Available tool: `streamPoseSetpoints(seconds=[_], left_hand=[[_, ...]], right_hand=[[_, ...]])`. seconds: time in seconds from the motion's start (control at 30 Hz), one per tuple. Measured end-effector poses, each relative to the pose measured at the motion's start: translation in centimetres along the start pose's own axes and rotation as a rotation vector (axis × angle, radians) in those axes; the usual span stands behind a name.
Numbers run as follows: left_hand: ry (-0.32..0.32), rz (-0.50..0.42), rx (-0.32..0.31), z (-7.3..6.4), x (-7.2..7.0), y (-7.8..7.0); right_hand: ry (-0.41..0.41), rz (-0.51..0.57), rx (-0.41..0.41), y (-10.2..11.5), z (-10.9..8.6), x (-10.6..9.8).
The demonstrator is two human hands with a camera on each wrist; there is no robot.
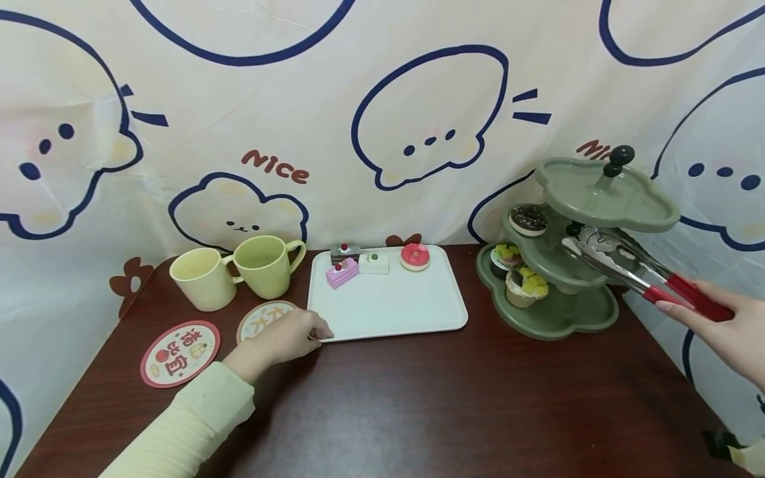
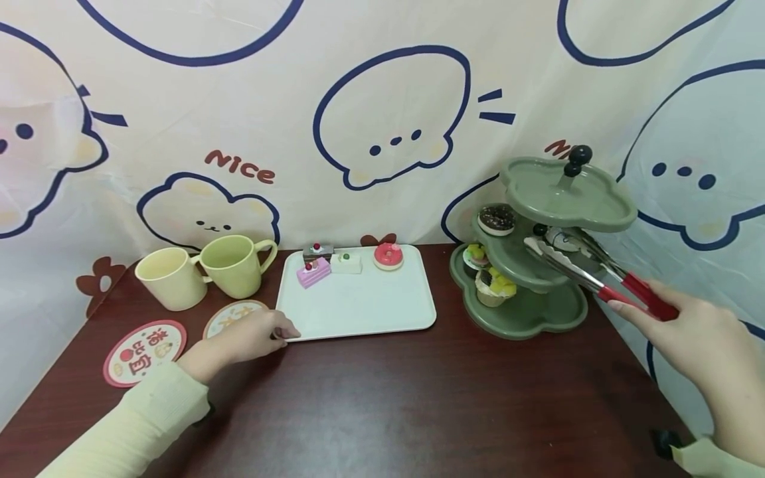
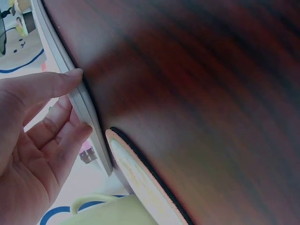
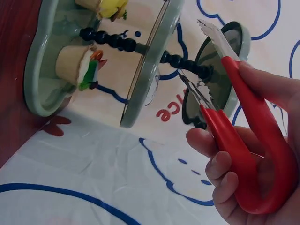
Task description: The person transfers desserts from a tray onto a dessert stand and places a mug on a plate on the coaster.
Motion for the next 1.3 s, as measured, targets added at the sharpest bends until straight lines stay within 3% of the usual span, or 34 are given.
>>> streamPoseSetpoints(seconds=[0.37,0.53,0.8,1.3], left_hand=[[0.000,-0.002,-0.017,0.0,-0.1,0.0],[0.005,-0.006,-0.024,-0.1,0.0,0.1],[0.004,-0.009,-0.011,0.0,-0.1,-0.1],[0.003,-0.023,-0.025,-0.1,0.0,0.0]], right_hand=[[-0.017,-0.069,-0.100,2.4,-0.9,0.4],[0.044,-0.144,-0.146,4.1,-1.5,0.9],[0.073,-0.134,-0.272,6.5,-1.9,1.7],[0.209,-0.120,-0.385,11.2,-2.2,5.8]])
Point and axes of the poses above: each hand's wrist, its own z-axis towards the middle knuckle, its own x-axis out of the palm, y = z × x, the point moved 10 cm from there along z, towards the middle knuckle, and after that the axes turned 14 degrees about x, right-handed, at the moved point
